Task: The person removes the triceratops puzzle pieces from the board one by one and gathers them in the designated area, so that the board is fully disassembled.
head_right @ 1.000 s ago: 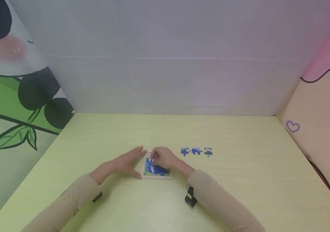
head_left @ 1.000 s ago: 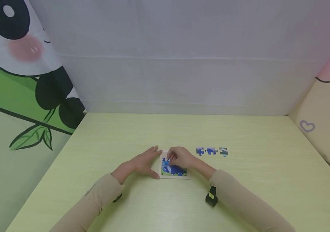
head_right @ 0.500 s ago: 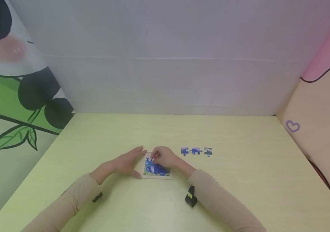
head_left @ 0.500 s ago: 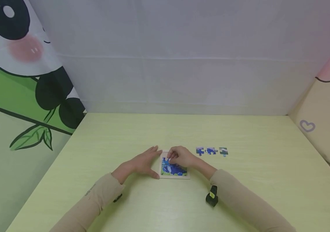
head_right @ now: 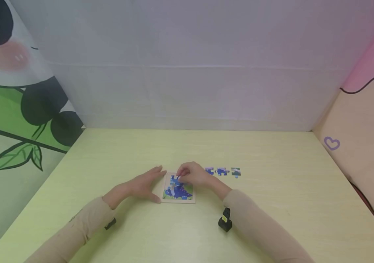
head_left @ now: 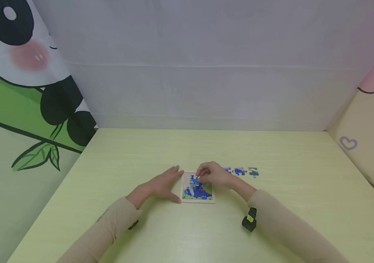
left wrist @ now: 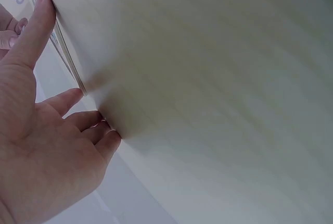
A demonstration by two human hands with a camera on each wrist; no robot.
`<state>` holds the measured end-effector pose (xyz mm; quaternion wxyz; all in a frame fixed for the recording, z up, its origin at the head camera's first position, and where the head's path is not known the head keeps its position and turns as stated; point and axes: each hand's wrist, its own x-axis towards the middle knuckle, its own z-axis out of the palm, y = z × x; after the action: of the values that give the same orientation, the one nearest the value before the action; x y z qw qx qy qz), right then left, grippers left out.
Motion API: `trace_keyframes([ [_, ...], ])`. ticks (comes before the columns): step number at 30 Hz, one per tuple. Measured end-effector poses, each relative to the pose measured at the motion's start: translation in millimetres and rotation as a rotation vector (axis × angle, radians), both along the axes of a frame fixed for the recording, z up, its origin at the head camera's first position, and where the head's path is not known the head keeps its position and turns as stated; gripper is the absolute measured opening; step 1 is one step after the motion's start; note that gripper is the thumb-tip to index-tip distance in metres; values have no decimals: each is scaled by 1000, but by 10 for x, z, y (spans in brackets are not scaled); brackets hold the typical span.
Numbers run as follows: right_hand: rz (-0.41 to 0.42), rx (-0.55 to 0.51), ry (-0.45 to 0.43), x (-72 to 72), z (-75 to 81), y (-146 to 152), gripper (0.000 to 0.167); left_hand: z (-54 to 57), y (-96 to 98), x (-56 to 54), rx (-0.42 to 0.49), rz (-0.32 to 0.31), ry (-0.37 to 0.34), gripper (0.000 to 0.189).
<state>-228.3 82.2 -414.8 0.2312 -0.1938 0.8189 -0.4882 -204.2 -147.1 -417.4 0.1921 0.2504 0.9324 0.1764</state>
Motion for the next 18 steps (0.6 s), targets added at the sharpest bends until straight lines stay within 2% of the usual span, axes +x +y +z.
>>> trace_keyframes([
  [10, -24, 31, 47, -29, 78, 516, 10, 7, 17, 17, -6, 6, 2, 99],
  [18, -41, 40, 61, -4, -29, 834, 10, 12, 11, 21, 6, 8, 3, 99],
])
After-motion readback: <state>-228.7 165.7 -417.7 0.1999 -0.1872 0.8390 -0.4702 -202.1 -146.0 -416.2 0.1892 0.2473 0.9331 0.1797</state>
